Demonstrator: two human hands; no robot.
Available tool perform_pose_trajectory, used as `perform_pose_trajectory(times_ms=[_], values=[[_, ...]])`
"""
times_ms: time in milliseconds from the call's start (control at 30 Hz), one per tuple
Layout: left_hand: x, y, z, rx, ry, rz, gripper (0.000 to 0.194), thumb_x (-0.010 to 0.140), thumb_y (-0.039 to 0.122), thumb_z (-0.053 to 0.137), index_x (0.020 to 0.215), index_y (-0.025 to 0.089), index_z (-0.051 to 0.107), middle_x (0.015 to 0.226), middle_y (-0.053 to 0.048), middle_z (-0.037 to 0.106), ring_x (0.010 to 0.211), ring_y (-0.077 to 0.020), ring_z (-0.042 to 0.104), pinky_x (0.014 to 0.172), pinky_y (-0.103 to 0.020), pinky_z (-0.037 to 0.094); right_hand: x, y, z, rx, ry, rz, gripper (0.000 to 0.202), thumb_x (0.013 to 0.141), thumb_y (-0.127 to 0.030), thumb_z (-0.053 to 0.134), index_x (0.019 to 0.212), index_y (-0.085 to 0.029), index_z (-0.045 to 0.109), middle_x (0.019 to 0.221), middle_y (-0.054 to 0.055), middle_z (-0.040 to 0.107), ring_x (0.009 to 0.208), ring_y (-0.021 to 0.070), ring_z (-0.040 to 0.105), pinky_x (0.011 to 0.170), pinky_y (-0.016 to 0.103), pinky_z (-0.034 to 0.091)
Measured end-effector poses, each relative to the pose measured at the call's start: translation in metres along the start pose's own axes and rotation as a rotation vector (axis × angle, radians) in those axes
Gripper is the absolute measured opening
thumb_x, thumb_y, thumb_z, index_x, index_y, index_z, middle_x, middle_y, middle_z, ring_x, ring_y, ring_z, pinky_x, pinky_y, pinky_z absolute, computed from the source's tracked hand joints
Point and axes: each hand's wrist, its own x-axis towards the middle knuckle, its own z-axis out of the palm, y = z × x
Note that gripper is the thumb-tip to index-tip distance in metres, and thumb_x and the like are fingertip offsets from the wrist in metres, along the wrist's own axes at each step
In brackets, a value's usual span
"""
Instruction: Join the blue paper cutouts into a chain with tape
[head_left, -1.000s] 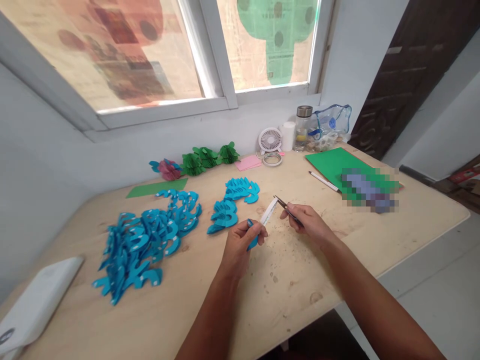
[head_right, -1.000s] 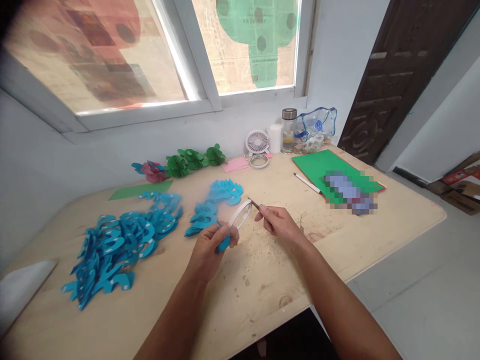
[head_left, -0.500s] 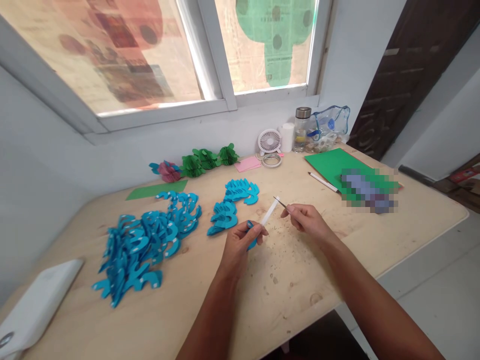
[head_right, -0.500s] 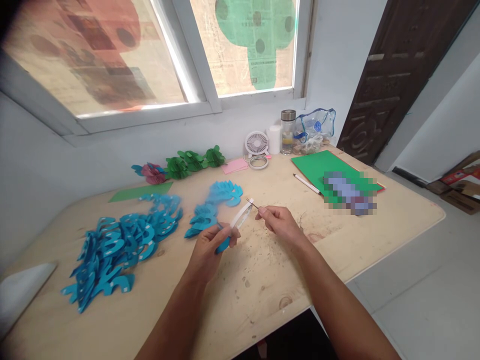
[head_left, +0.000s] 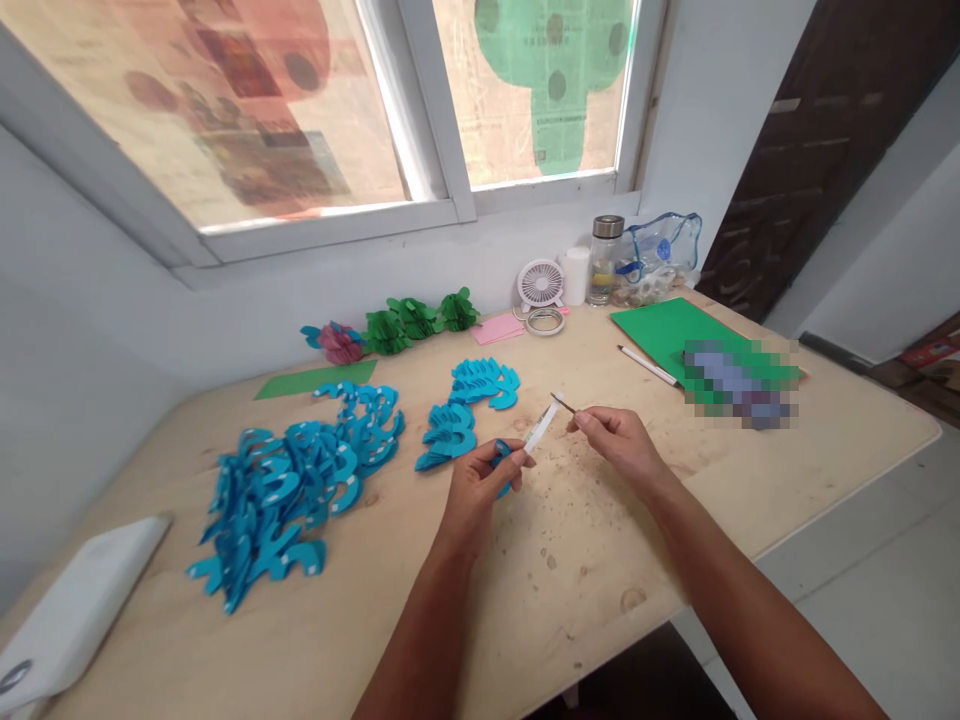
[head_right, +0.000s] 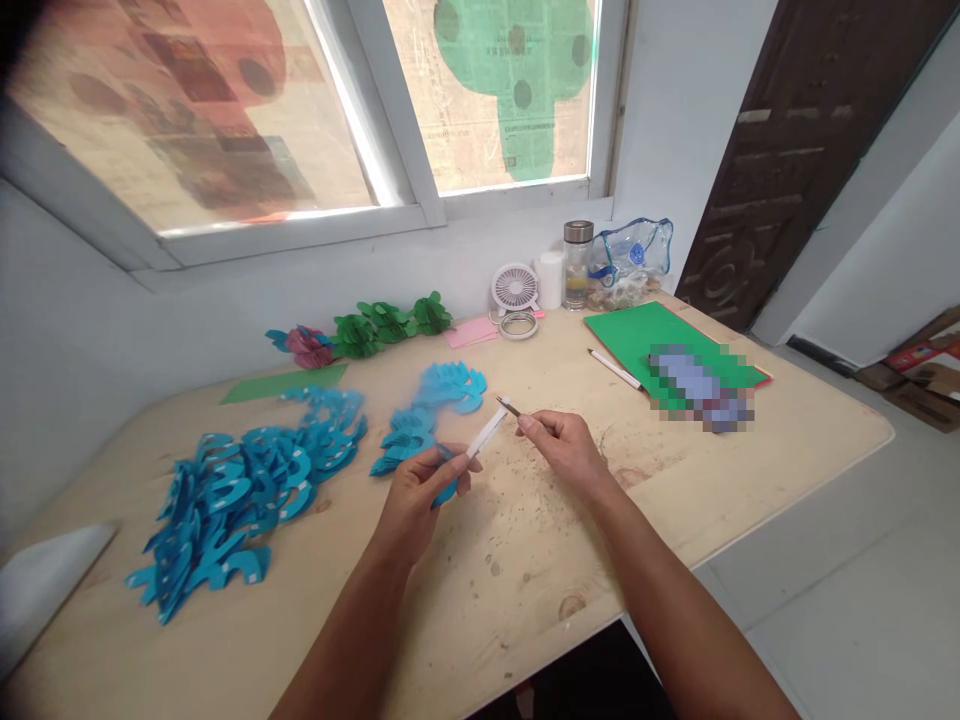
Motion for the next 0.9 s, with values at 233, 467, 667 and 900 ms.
perform_pose_trajectory(times_ms=[233,467,667,900], values=[[-0.002,0.008,0.004,0.149,-0.017,0.001,0.031,0.067,0.035,0.067,0.091,0.015,0.068,0.057,0.002,0.055,0.044,-0.0060,0.038,0.044,-0.020,0.032,-0.003,-0.002,0.003,-0.129,-0.042,-0.143,0.038,0.080,-0.046,0.047,0.073,-0.014,0.065,0.061,0.000,0.049,0.059,0.0120,0.042,0.052,0.023,0.031],[-0.009,0.016,0.008,0.044,-0.020,-0.024,0.051,0.064,0.032,0.070,0.111,0.016,0.061,0.065,-0.001,0.060,0.042,-0.0051,0.040,0.041,-0.020,0.035,-0.010,-0.010,0.007,-0.262,-0.118,-0.202,0.037,0.083,-0.046,0.045,0.074,-0.016,0.065,0.057,-0.001,0.047,0.053,0.0110,0.040,0.050,0.023,0.029],[-0.009,0.018,0.007,-0.025,-0.039,-0.027,0.034,0.062,0.029,0.071,0.093,0.015,0.068,0.058,-0.001,0.058,0.043,-0.0066,0.042,0.039,-0.019,0.031,-0.010,-0.009,0.009,-0.294,-0.133,-0.234,0.036,0.083,-0.045,0.046,0.076,-0.016,0.066,0.059,0.000,0.051,0.056,0.0122,0.043,0.052,0.024,0.032],[-0.006,0.018,0.003,-0.007,0.002,-0.024,0.018,0.062,0.030,0.070,0.071,0.015,0.067,0.046,0.004,0.049,0.041,-0.0056,0.038,0.040,-0.019,0.027,-0.010,-0.008,0.010,-0.266,-0.138,-0.193,0.037,0.082,-0.046,0.046,0.077,-0.015,0.067,0.059,0.000,0.049,0.055,0.0116,0.042,0.051,0.023,0.030]])
